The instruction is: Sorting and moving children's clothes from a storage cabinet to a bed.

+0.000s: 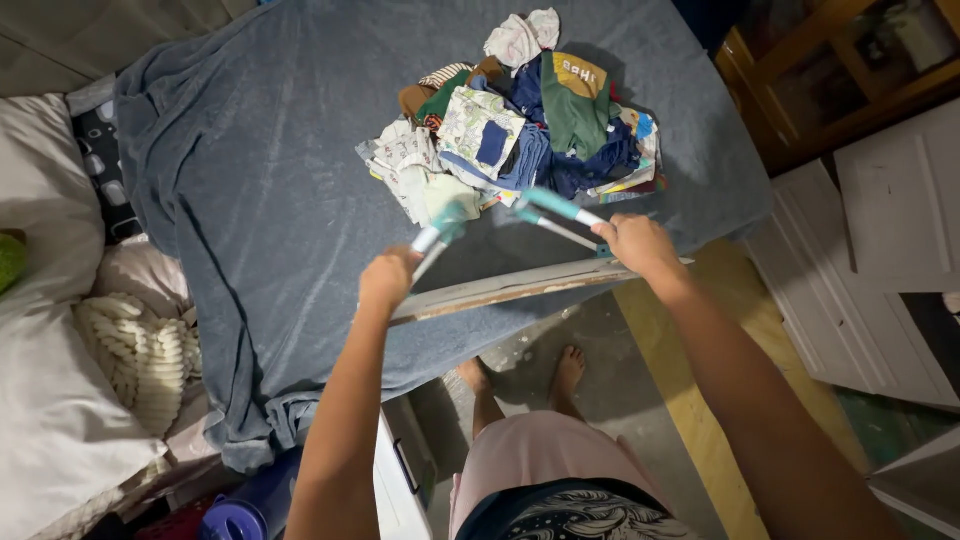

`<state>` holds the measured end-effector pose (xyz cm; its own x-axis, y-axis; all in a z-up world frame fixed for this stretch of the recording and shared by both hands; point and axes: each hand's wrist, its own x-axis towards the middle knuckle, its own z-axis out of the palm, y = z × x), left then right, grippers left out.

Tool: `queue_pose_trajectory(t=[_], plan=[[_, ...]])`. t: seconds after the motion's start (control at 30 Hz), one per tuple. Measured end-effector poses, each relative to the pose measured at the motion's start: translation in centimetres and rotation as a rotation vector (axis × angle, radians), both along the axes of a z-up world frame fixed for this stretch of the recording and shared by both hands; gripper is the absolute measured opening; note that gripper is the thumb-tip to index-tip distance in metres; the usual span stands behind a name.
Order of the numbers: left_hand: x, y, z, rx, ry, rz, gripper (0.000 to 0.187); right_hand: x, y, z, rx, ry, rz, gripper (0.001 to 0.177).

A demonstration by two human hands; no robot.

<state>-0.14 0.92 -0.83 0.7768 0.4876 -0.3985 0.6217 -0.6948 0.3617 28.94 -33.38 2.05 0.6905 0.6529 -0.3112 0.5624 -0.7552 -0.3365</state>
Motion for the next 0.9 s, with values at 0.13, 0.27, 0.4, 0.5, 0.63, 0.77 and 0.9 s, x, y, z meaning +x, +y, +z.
queue_pose_trajectory(t=[0.13,0.27,0.4,0.5,0.63,0.77,0.9], plan=[[0.7,1.0,0.9,0.033,-0.1,0.156,0.034,0.2,0.1,-0.9,-0.064,-0.104,-0.093,0.053],[0.3,2.5,-0.4,0.084,-0.16,0.28,0.034,0.0,0.6,-1.8,-0.08,-0.202,-0.124,0.05],[-2.9,7.3,-6.0,0.183,-0.353,0.361,0.036,-0.2,0.2,-2.5,-0.048,-0.308,-0.1,0.049],[-4.9,8.9,-5.7,0.067,-0.268,0.593,0.036,-0.9,0.2,-1.9,-0.037,-0.308,-0.118,0.047],[-5.5,8.3,-2.1,-0.25,-0.31,0.929,0.04,-1.3,-0.2,-1.9,-0.036,-0.303,-0.077,0.044],[-4.2,4.6,4.2,0.209,-0.372,0.399,0.045,-1.3,0.0,-1.4,-0.093,-0.228,-0.087,0.041],[-1.6,-2.5,10.1,-0.033,-0.333,-0.242,0.05,-1.7,0.5,-0.8,-0.142,-0.208,-0.096,0.04]])
